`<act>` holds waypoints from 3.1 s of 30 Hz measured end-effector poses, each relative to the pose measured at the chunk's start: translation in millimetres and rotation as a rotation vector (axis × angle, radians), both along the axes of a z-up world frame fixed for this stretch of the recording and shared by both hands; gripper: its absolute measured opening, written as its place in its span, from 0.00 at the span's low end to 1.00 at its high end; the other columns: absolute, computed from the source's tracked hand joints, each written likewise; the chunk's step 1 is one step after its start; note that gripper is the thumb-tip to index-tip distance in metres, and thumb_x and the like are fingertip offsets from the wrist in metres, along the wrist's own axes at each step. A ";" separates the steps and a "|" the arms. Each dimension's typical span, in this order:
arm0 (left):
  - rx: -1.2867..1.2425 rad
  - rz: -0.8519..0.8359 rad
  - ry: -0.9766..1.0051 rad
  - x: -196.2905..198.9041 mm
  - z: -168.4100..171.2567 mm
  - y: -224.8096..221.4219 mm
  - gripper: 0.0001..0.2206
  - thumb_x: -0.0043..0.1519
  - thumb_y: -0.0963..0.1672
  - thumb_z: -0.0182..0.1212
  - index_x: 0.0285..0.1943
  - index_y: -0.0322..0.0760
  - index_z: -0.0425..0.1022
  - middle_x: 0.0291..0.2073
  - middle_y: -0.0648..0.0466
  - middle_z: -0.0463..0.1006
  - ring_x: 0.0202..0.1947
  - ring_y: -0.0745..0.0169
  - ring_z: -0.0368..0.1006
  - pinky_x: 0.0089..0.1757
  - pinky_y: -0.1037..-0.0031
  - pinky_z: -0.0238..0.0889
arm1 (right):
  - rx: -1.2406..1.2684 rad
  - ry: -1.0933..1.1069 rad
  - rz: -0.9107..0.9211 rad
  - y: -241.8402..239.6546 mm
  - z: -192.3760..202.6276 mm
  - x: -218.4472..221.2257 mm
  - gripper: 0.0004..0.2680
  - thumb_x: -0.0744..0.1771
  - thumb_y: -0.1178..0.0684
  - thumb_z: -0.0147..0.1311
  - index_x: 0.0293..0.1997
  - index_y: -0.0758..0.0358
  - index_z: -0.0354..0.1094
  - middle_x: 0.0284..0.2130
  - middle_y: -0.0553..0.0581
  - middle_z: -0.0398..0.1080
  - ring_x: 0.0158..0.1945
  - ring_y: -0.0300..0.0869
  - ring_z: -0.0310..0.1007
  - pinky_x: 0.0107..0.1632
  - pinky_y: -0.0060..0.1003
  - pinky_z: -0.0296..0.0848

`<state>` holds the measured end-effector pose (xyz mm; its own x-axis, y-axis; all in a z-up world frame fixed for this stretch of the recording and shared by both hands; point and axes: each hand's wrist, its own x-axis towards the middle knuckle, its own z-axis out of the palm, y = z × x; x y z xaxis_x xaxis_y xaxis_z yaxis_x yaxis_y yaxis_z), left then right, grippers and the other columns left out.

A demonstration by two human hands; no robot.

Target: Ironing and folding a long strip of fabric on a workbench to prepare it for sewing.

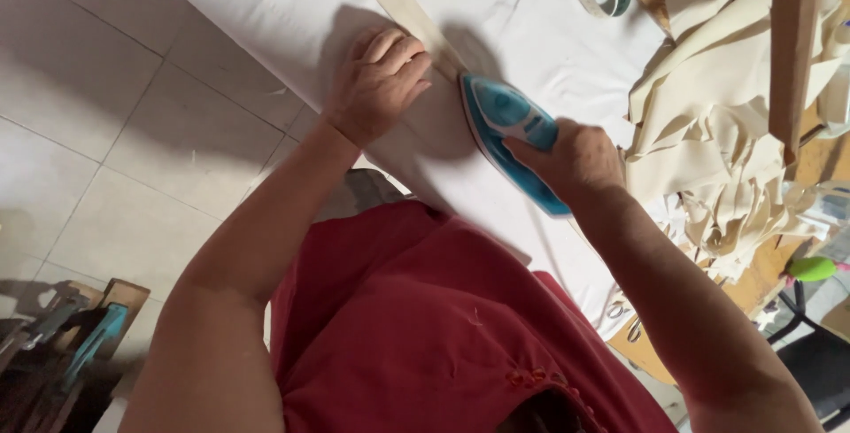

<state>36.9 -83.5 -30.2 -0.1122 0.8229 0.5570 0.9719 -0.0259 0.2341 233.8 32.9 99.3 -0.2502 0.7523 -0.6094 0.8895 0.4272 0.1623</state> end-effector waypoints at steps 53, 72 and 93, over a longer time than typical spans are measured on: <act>-0.069 0.245 -0.029 -5.0 -12.6 -2.1 0.14 0.58 0.52 0.65 0.46 0.44 0.74 0.54 0.59 0.68 0.58 0.59 0.50 0.53 0.63 0.45 | -0.036 0.054 0.000 12.3 -8.1 78.0 0.21 0.58 0.28 0.51 0.26 0.60 0.66 0.16 0.56 0.63 0.21 0.43 0.63 0.26 0.40 0.59; -0.112 0.209 -0.195 -2.8 -5.8 0.6 0.15 0.59 0.48 0.61 0.50 0.38 0.70 0.54 0.53 0.66 0.58 0.57 0.52 0.51 0.56 0.46 | -0.016 0.189 -0.061 0.3 -1.2 53.6 0.21 0.58 0.29 0.50 0.29 0.62 0.65 0.21 0.58 0.67 0.23 0.47 0.64 0.27 0.41 0.62; -0.057 0.217 -0.231 -3.6 -8.9 -5.9 0.19 0.64 0.49 0.51 0.57 0.30 0.64 0.51 0.42 0.69 0.50 0.44 0.61 0.51 0.60 0.49 | -0.051 0.098 0.026 16.8 -3.5 5.5 0.21 0.60 0.31 0.55 0.34 0.64 0.67 0.26 0.58 0.66 0.25 0.45 0.66 0.26 0.38 0.65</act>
<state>33.4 -89.4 -39.1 -0.4065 0.7953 0.4497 0.8742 0.1954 0.4446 239.2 49.7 95.9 -0.3294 0.7136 -0.6183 0.8885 0.4559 0.0529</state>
